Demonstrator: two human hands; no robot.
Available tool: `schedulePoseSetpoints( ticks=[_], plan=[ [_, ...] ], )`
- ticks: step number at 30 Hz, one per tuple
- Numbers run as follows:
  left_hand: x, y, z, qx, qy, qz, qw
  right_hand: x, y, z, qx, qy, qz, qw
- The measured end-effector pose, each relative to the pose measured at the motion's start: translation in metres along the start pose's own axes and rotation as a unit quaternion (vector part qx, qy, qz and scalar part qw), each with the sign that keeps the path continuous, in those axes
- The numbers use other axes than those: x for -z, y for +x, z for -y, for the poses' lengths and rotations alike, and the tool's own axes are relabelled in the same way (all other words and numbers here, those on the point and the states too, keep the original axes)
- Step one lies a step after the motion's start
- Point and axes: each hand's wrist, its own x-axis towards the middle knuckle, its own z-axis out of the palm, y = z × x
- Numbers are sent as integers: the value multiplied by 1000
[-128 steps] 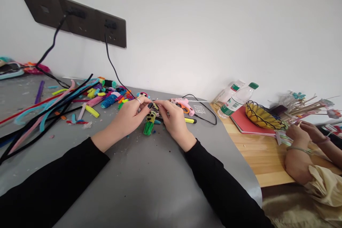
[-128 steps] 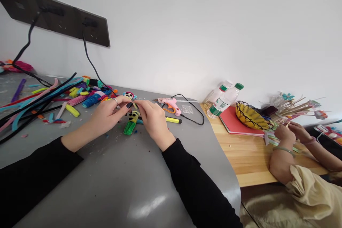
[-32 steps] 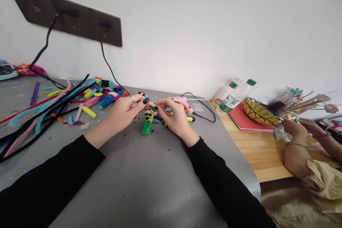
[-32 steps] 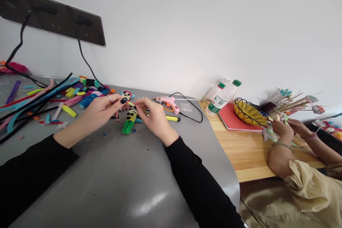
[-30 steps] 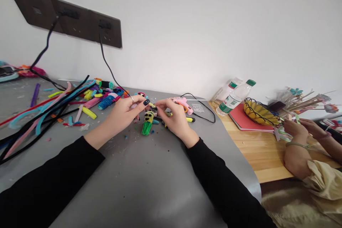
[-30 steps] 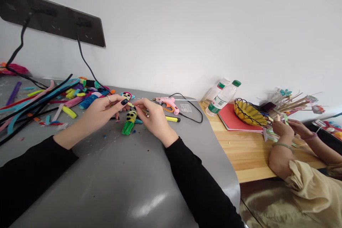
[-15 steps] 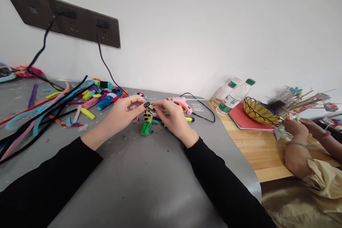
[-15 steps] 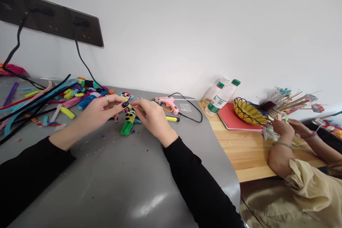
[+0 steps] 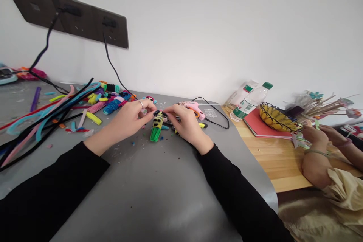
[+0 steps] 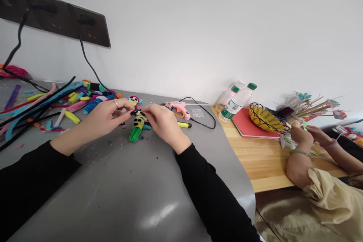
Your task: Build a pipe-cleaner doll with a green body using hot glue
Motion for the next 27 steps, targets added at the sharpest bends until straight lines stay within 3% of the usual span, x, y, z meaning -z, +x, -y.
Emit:
schedulePoseSetpoints(
  ticks=[6, 17, 27],
  plan=[
    [0, 0, -6, -17, 43, -24, 999, -4, -2, 1, -32, 29, 19, 999],
    [-5, 0, -2, 49, -60, -8, 997, -6, -2, 4, -29, 28, 12, 999],
    [-5, -2, -4, -76, 81, -113, 987, -11, -3, 5, -30, 10, 15, 999]
  ],
)
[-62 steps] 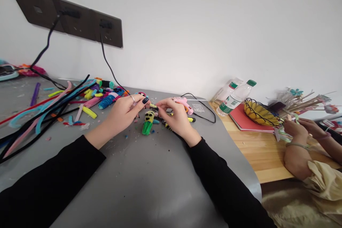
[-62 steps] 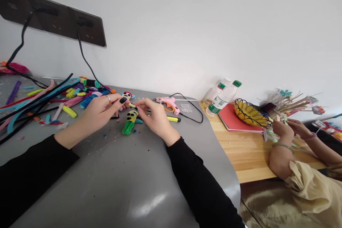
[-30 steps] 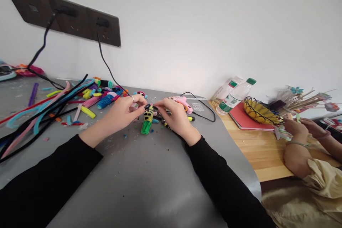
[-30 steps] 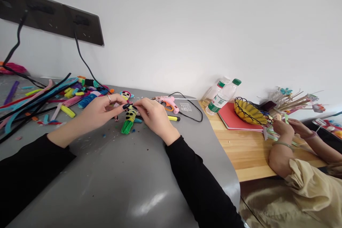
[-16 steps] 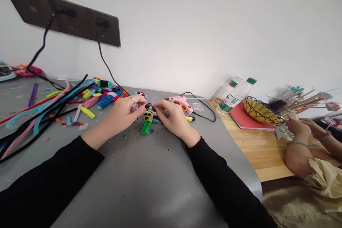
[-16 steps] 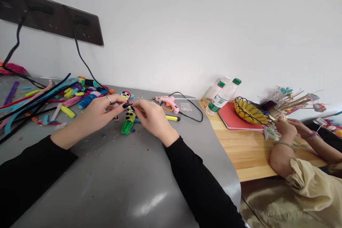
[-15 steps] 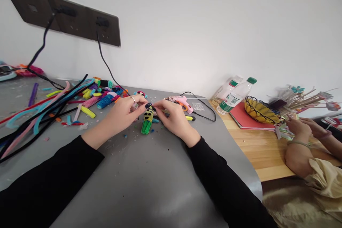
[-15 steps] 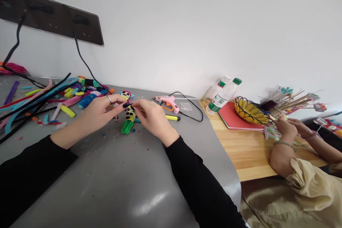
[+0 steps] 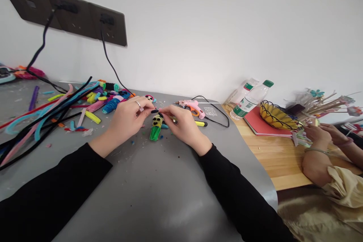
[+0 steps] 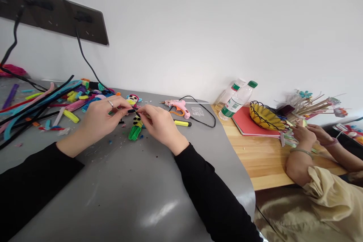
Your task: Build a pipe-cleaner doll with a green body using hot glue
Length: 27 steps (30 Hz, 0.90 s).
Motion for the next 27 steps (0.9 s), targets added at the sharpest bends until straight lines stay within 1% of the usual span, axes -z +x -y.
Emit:
schedulePoseSetpoints(
  ticks=[3, 5, 7, 9, 11, 13, 17, 21, 27],
  plan=[
    [0, -1, -2, -14, 12, -33, 999, -2, 0, 0, -2, 0, -1, 1000],
    [0, -1, -3, 1, 4, -43, 999, -2, 0, 1, -5, 8, -4, 1000],
    [0, -1, -6, 41, -12, -35, 998, -2, 0, 1, -4, 19, -12, 1000],
    [1, -1, -8, 100, -47, -8, 994, -1, 1, 3, -1, 27, -20, 999],
    [1, 0, -11, 155, -100, 17, 983, 1, 1, 4, -1, 29, -28, 999],
    [2, 2, -13, 182, -148, 25, 972, 2, 2, 5, -4, 25, -38, 999],
    [5, 5, -14, 192, -183, 18, 964, 0, 1, 6, -9, 16, -54, 998],
    [6, 4, -12, 196, -180, 38, 963, -2, 1, 6, -10, 14, -56, 998],
    [4, 0, -5, 159, -139, 53, 976, -3, 1, 8, -26, 15, -37, 999]
  ],
)
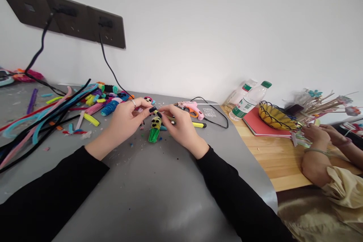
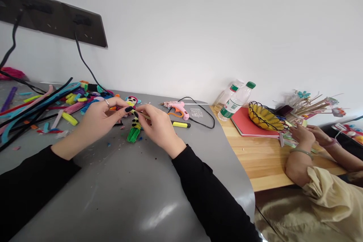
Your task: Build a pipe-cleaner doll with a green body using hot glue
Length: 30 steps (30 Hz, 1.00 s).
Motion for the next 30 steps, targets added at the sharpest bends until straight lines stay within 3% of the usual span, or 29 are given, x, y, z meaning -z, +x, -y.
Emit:
schedulePoseSetpoints(
  ticks=[4, 9, 17, 26, 30],
  plan=[
    [-1, 0, 1, -47, 51, -7, 998, -2, 0, -2, -6, 6, 30, 1000],
    [-1, 0, 3, -120, 116, -11, 986, -3, 0, -5, 14, 10, 21, 1000],
    [-1, 3, 4, -185, 140, 4, 973, -1, 0, -3, 32, 17, 26, 999],
    [-5, 1, -3, -91, 98, 15, 991, 3, 2, -2, 80, -38, 72, 993],
    [-5, 0, -1, -69, 99, 4, 993, 2, 2, -2, 47, -10, 47, 998]
  ],
)
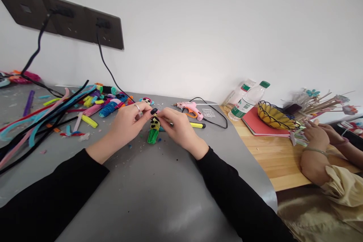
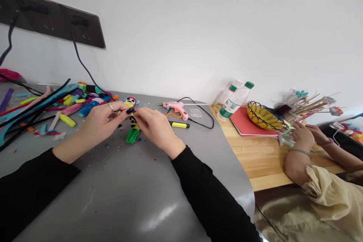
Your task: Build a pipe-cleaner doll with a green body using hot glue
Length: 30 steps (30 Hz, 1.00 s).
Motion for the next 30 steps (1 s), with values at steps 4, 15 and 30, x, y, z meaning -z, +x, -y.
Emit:
schedulePoseSetpoints(
  ticks=[4, 15, 30],
  plan=[
    [4, -1, -3, 36, -27, -33, 998, 1, 0, 2, -53, 54, -24, 997],
    [4, 1, 0, 41, -83, -39, 995, 1, 1, 3, -140, 181, -16, 973],
    [3, 1, -3, -31, -66, -53, 996, 8, 5, 2, -233, 371, 40, 898]
  ],
)
